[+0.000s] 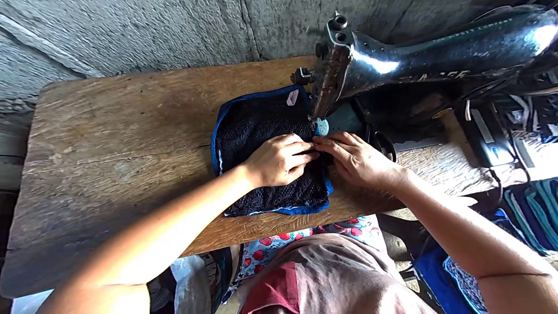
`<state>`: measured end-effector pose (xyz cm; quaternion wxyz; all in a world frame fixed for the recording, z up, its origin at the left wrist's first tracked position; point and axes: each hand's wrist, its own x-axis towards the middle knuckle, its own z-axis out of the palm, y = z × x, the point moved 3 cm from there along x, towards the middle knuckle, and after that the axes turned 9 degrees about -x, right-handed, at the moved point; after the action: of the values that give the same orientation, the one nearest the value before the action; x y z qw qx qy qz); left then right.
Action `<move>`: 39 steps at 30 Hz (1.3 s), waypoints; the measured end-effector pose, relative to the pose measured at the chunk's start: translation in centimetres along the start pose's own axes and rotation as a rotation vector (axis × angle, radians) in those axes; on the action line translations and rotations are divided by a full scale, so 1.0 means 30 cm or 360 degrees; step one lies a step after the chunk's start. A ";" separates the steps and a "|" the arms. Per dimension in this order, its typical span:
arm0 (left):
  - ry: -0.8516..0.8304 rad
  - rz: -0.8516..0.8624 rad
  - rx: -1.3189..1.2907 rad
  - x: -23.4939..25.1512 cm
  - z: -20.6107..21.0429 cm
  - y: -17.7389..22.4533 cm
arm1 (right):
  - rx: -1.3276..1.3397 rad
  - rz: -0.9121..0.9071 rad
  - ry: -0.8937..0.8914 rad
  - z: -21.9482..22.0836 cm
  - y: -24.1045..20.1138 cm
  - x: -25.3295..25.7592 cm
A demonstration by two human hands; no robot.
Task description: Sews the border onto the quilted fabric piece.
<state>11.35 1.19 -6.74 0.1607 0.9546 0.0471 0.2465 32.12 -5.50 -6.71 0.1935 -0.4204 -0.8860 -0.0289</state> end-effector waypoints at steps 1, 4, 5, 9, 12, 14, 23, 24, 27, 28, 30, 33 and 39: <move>-0.0004 -0.0009 -0.0006 0.000 -0.001 -0.002 | -0.0001 0.0001 -0.0010 -0.001 0.001 0.003; -0.0009 -0.0021 -0.0012 0.004 -0.006 -0.010 | -0.0018 -0.0009 -0.0017 -0.001 0.006 0.008; -0.0013 -0.0020 -0.0014 0.005 -0.007 -0.014 | -0.0021 -0.0010 -0.0016 0.000 0.007 0.009; -0.0022 -0.0004 -0.0016 0.007 -0.012 -0.029 | -0.0022 -0.0008 -0.0023 0.004 0.013 0.014; -0.0026 -0.0017 -0.0014 0.011 -0.015 -0.036 | -0.0016 0.0003 -0.0019 0.004 0.016 0.018; -0.0028 -0.0027 -0.0006 0.014 -0.015 -0.042 | -0.0007 0.0008 0.0025 -0.001 0.021 0.015; -0.0031 -0.0014 0.0019 0.025 -0.017 -0.072 | -0.0091 0.0068 0.0316 -0.086 0.051 -0.059; -0.0030 -0.0012 0.0028 0.027 -0.016 -0.073 | -0.0106 0.0091 0.0323 -0.093 0.052 -0.069; -0.0022 -0.0007 0.0047 0.028 -0.017 -0.076 | -0.0146 0.0162 0.0356 -0.106 0.059 -0.096; -0.0017 0.0000 0.0051 0.028 -0.017 -0.078 | -0.0154 0.0186 0.0366 -0.112 0.061 -0.104; -0.0007 0.0008 0.0051 0.028 -0.017 -0.083 | -0.0167 0.0232 0.0377 -0.128 0.064 -0.117; -0.0015 0.0012 0.0051 0.030 -0.019 -0.090 | -0.0192 0.0305 0.0392 -0.158 0.071 -0.133; -0.0020 0.0034 0.0089 0.041 -0.023 -0.109 | -0.0265 0.0429 0.0438 -0.210 0.099 -0.167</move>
<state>12.05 4.69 -6.69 0.1316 0.9606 0.0427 0.2409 39.25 -8.60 -3.07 0.2795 -0.5419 -0.7813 -0.1331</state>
